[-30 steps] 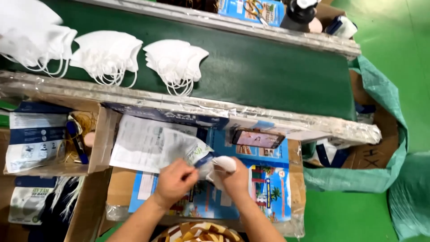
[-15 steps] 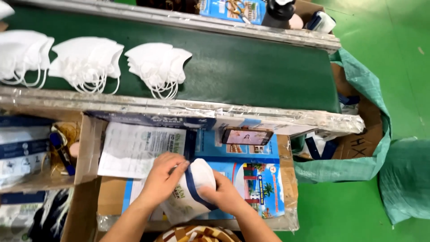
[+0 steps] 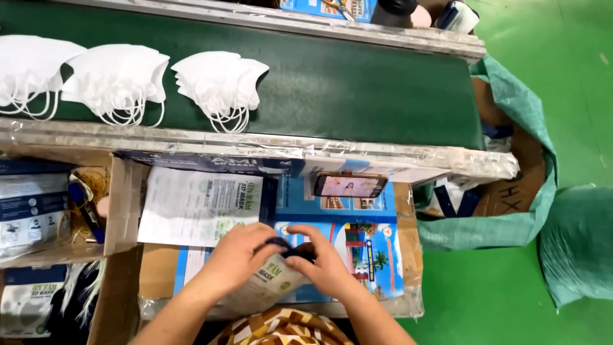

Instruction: Packaging individual face masks into plastic sleeves and then into larger bags.

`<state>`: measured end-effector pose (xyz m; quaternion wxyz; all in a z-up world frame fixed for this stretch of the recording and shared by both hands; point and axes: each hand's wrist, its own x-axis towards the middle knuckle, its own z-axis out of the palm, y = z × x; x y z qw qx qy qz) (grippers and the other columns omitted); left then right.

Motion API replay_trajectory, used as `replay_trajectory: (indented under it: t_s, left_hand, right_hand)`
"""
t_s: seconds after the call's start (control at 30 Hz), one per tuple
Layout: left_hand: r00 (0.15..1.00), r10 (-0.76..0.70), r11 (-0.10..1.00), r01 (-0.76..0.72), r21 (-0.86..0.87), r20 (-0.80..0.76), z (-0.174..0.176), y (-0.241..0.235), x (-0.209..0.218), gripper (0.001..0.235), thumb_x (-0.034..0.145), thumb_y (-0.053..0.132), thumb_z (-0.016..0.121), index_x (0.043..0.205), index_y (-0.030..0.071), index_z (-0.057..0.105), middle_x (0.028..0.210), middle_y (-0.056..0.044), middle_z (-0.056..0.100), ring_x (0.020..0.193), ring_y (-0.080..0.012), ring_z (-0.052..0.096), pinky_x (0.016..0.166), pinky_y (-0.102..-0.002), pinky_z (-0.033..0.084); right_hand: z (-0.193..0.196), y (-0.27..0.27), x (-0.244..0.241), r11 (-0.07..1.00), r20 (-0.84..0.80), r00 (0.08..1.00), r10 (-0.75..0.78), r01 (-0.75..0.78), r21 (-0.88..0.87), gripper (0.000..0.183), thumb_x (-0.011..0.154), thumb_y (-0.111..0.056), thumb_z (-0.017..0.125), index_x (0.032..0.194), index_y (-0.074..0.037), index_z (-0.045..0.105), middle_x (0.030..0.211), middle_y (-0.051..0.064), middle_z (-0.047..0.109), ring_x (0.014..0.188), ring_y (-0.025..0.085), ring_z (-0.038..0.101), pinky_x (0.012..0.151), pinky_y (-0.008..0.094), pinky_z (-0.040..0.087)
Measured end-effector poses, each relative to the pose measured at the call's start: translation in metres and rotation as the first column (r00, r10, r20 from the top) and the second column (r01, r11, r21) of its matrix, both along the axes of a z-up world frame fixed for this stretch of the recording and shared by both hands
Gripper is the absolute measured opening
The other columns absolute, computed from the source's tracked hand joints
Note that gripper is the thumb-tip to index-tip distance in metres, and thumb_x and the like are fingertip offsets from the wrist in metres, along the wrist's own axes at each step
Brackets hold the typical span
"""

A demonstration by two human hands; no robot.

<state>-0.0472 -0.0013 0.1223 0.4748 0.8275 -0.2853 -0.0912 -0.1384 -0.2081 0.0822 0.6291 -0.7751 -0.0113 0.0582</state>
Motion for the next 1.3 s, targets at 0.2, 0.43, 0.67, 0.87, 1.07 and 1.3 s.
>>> replay_trajectory:
  t_s: [0.2,0.43,0.67,0.87,1.07,1.3]
  left_hand:
    - [0.986,-0.113,0.993,0.108,0.049,0.123,0.005,-0.009,-0.007,0.013,0.083,0.017,0.071,0.092,0.009,0.074,0.093,-0.006,0.071,0.082,-0.0325,0.063,0.074,-0.043,0.048]
    - [0.999,0.026,0.998,-0.024,-0.05,0.039,0.026,-0.007,0.014,0.011,0.086,0.019,0.071,0.09,0.009,0.076,0.088,-0.006,0.07,0.083,-0.0291,0.065,0.073,-0.04,0.049]
    - [0.874,0.243,0.967,-0.182,-0.18,0.42,0.006,-0.024,0.111,0.039,0.095,0.03,0.072,0.121,0.0,0.066,0.131,-0.019,0.067,0.125,-0.0385,0.06,0.107,-0.045,0.044]
    - [0.256,0.267,0.699,-0.715,-0.004,0.929,0.026,-0.05,0.22,0.093,0.049,0.061,0.078,0.12,0.002,0.067,0.12,-0.026,0.068,0.114,-0.0466,0.061,0.093,-0.056,0.046]
    - [0.986,0.156,0.972,-0.164,0.167,0.058,0.027,-0.059,0.217,0.036,0.094,0.034,0.071,0.122,0.011,0.073,0.11,-0.011,0.077,0.1,-0.0272,0.071,0.087,-0.041,0.056]
    - [0.723,-0.345,0.912,0.106,-0.397,-0.599,-0.078,-0.056,0.06,0.046,0.089,0.021,0.075,0.131,0.006,0.067,0.122,-0.007,0.075,0.113,-0.0182,0.069,0.101,-0.038,0.056]
  right_hand:
    - [-0.015,-0.003,0.005,0.995,-0.023,0.997,-0.078,0.077,-0.059,0.009,0.091,-0.009,0.069,0.098,-0.004,0.071,0.085,0.008,0.072,0.077,0.017,0.066,0.071,0.032,0.053]
    - [-0.009,-0.035,0.005,0.951,-0.058,0.998,0.004,-0.022,-0.308,0.016,0.092,-0.018,0.073,0.09,-0.003,0.069,0.077,0.009,0.065,0.071,0.019,0.06,0.066,0.034,0.049]
    - [-0.021,-0.078,0.013,0.895,-0.027,0.913,-0.408,0.405,0.186,0.028,0.102,-0.025,0.057,0.11,0.0,0.067,0.097,0.01,0.07,0.085,0.018,0.065,0.074,0.033,0.052]
    - [0.018,-0.058,0.023,0.664,-0.277,0.858,-0.432,0.511,0.546,0.051,0.097,-0.025,0.046,0.147,-0.015,0.047,0.13,0.009,0.065,0.106,0.025,0.069,0.091,0.04,0.054]
    - [-0.043,-0.073,-0.002,0.831,-0.181,0.923,-0.339,0.384,0.402,0.049,0.103,-0.015,0.056,0.148,0.004,0.051,0.138,0.025,0.061,0.117,0.03,0.064,0.102,0.043,0.05]
    - [0.014,-0.05,0.016,0.732,-0.125,0.932,-0.341,0.347,0.586,0.063,0.088,-0.014,0.062,0.149,-0.015,0.045,0.142,0.007,0.059,0.128,0.018,0.059,0.106,0.036,0.047]
